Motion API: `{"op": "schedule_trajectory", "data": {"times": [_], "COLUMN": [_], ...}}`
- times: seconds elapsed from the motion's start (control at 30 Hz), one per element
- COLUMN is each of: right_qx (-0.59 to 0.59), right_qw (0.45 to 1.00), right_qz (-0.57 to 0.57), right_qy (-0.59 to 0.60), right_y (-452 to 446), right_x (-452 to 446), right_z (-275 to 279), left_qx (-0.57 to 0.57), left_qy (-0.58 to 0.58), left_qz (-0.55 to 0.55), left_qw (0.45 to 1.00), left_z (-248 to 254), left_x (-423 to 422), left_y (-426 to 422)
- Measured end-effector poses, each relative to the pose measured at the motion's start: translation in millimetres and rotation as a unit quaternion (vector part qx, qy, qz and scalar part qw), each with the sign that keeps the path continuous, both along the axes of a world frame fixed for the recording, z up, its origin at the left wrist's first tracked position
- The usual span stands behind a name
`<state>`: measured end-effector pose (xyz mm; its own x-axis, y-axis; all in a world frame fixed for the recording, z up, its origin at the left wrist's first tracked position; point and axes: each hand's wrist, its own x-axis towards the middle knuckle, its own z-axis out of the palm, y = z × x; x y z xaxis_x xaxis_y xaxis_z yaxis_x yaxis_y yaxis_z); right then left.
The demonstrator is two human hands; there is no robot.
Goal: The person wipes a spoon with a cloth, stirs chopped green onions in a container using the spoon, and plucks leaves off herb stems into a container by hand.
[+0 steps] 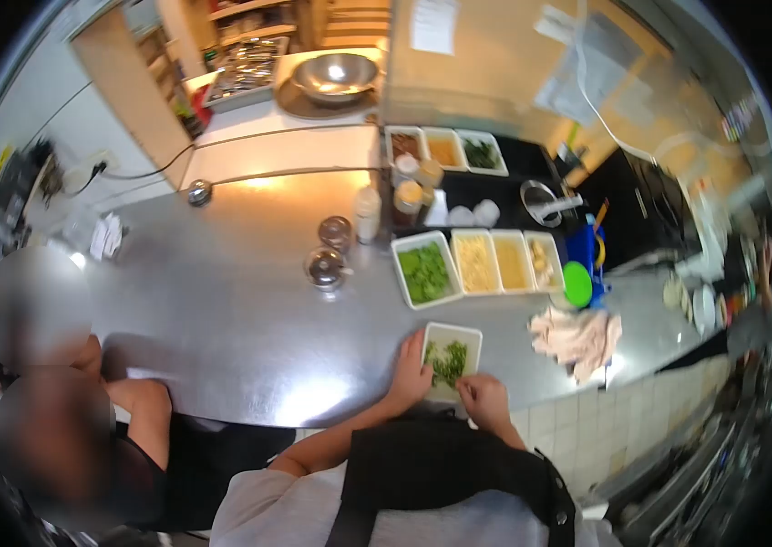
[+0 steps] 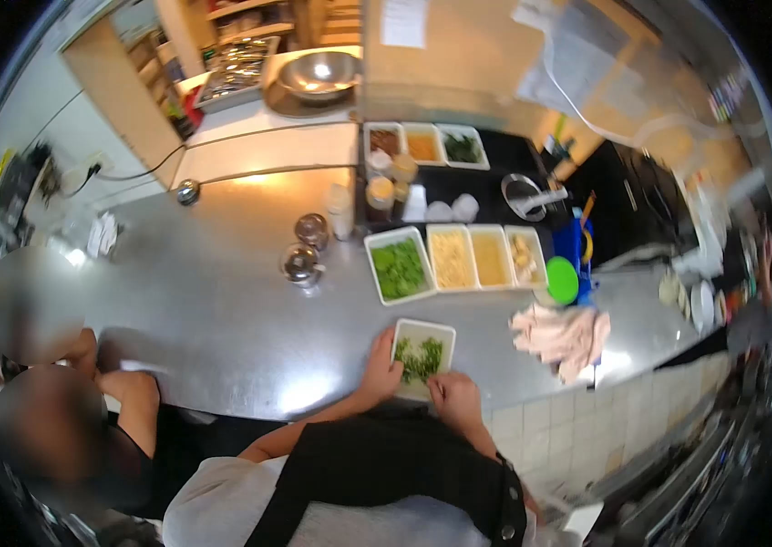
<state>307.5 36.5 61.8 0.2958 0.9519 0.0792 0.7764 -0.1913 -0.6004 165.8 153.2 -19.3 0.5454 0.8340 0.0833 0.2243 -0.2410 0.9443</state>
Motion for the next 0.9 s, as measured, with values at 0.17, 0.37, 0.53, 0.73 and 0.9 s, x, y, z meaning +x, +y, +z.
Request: {"op": "schedule_trajectory", "data": {"times": [0.17,0.37,0.53,0.73,0.9], "right_qx": [0.071,0.015,-0.029,0.126,0.151], "right_qw": [0.993,0.996,0.984,0.983,0.971], "right_qz": [-0.054,0.017,0.013,-0.023,-0.073], "right_qy": [-0.077,-0.089,-0.175,-0.133,-0.169], "right_y": [-6.6,-27.2,-32.1,-23.1,-17.3], "right_x": [7.1,11.0,13.4,11.3,14.0], "right_z": [25.8,67.8,54.0,69.1,83.5], "left_qx": [-0.005,-0.014,-0.053,-0.108,-0.204], "left_qy": [-0.028,-0.078,-0.08,-0.054,-0.144], "left_qz": [-0.017,0.004,-0.021,-0.025,0.01], "left_qw": [0.999,0.997,0.995,0.992,0.968], "left_z": [0.3,20.8,50.9,76.3,79.2], "left_x": [3.2,11.6,4.2,0.1,-0.1], "left_y": [0.1,-2.6,-15.6,-24.7,-25.1]}}
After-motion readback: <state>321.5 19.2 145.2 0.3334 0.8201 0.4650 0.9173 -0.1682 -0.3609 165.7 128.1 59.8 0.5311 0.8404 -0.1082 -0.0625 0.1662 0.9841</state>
